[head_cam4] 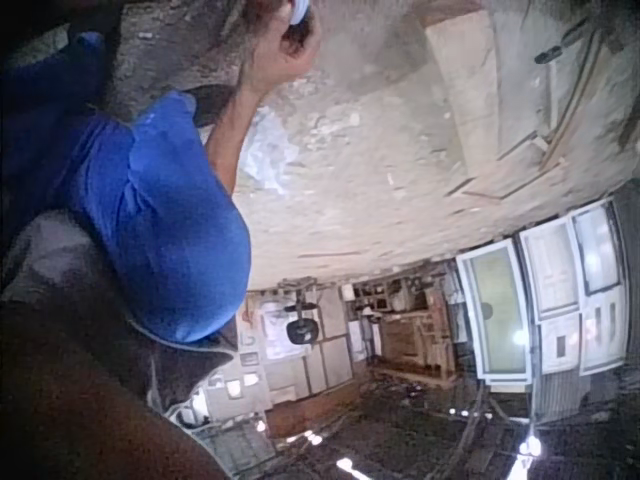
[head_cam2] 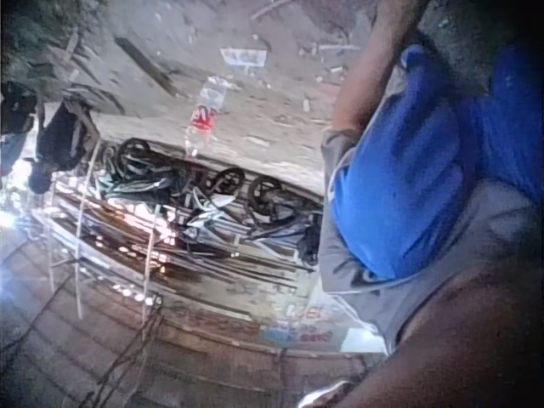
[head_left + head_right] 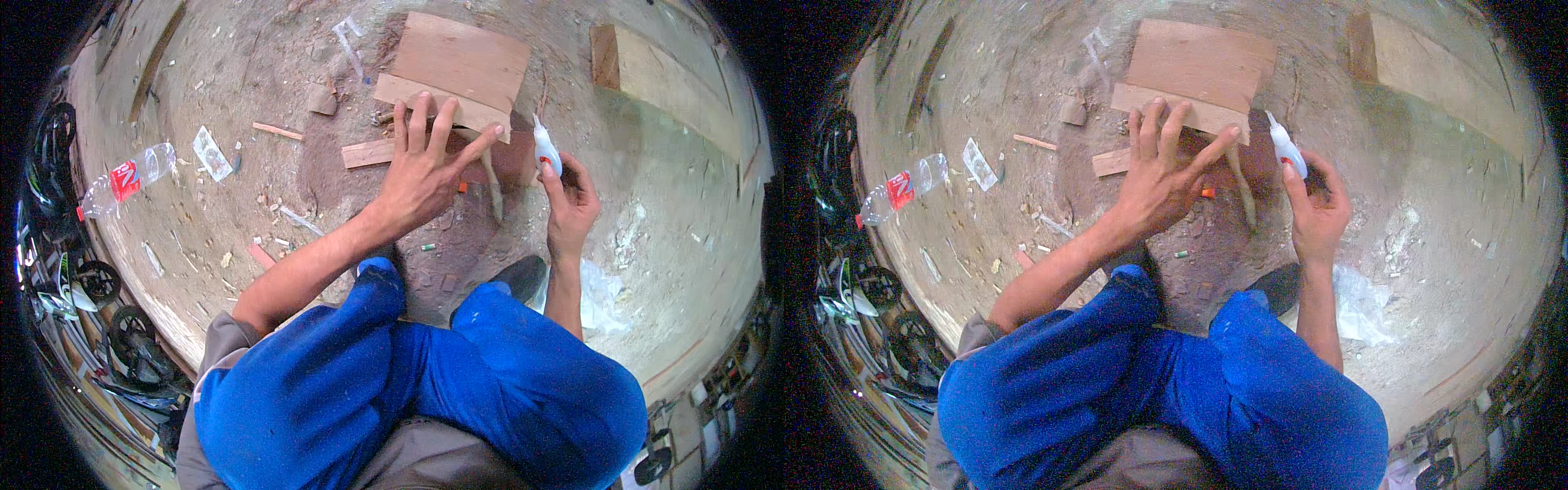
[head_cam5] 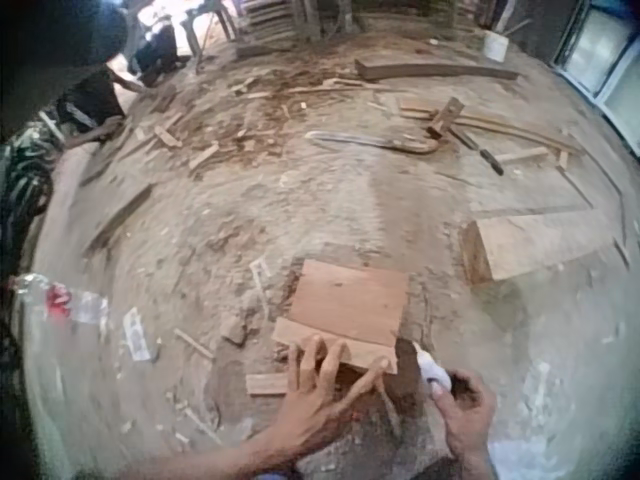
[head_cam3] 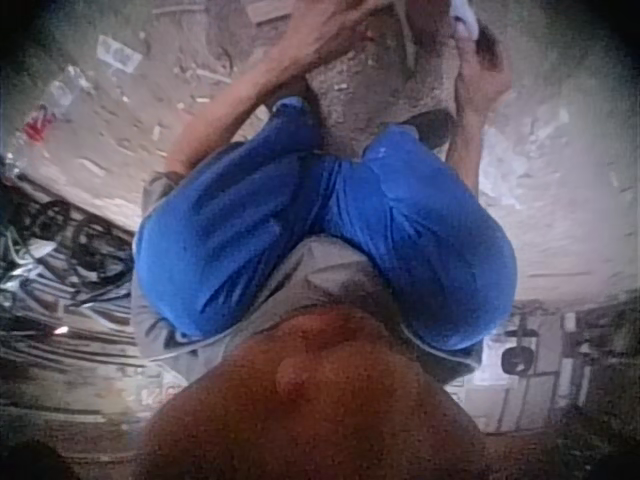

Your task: The person assembles a small wooden box by hand. They apply glue to the edges of wooden slats and press them together to form the sides of a box.

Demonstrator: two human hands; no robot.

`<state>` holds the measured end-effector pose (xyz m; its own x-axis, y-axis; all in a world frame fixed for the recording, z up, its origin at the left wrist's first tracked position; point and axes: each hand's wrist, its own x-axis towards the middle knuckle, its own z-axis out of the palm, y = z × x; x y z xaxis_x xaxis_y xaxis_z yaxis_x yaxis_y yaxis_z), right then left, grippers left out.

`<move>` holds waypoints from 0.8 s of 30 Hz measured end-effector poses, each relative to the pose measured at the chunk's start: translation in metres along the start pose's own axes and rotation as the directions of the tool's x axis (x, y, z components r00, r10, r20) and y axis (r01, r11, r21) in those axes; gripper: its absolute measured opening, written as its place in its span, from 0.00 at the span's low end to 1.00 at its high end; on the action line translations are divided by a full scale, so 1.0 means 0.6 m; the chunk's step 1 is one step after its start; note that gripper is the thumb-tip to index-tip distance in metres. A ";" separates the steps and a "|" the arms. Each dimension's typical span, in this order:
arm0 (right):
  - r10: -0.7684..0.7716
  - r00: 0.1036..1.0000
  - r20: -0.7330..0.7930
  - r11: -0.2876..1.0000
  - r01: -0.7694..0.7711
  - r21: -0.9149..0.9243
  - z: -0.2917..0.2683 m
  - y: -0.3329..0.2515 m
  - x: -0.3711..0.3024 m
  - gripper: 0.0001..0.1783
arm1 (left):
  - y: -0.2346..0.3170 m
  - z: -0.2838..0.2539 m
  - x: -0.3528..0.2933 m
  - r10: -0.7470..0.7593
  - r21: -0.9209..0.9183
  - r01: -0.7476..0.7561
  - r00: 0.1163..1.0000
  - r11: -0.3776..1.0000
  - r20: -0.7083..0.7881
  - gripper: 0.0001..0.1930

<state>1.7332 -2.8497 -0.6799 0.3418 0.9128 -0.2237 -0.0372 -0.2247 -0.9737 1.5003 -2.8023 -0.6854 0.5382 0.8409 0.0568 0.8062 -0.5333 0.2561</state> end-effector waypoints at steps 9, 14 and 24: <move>-0.059 0.996 0.064 0.987 0.068 -0.148 0.034 -0.028 0.018 0.15 | -0.008 0.017 -0.015 -0.009 -0.170 0.000 0.999 0.985 -0.050 0.46; -0.040 0.997 0.059 0.984 0.050 -0.173 0.037 -0.030 0.024 0.13 | -0.013 0.016 -0.027 -0.017 -0.268 0.000 0.998 0.963 -0.061 0.43; -0.117 0.993 0.003 0.959 0.114 -0.259 0.015 -0.020 0.017 0.13 | -0.043 0.015 -0.004 0.008 -0.084 -0.032 0.964 0.996 -0.267 0.31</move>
<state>1.7285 -2.8346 -0.6709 0.3406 0.9339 -0.1086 0.2466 -0.2002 -0.9482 1.4805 -2.7912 -0.7008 0.4594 0.8305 0.3149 0.7654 -0.5501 0.3341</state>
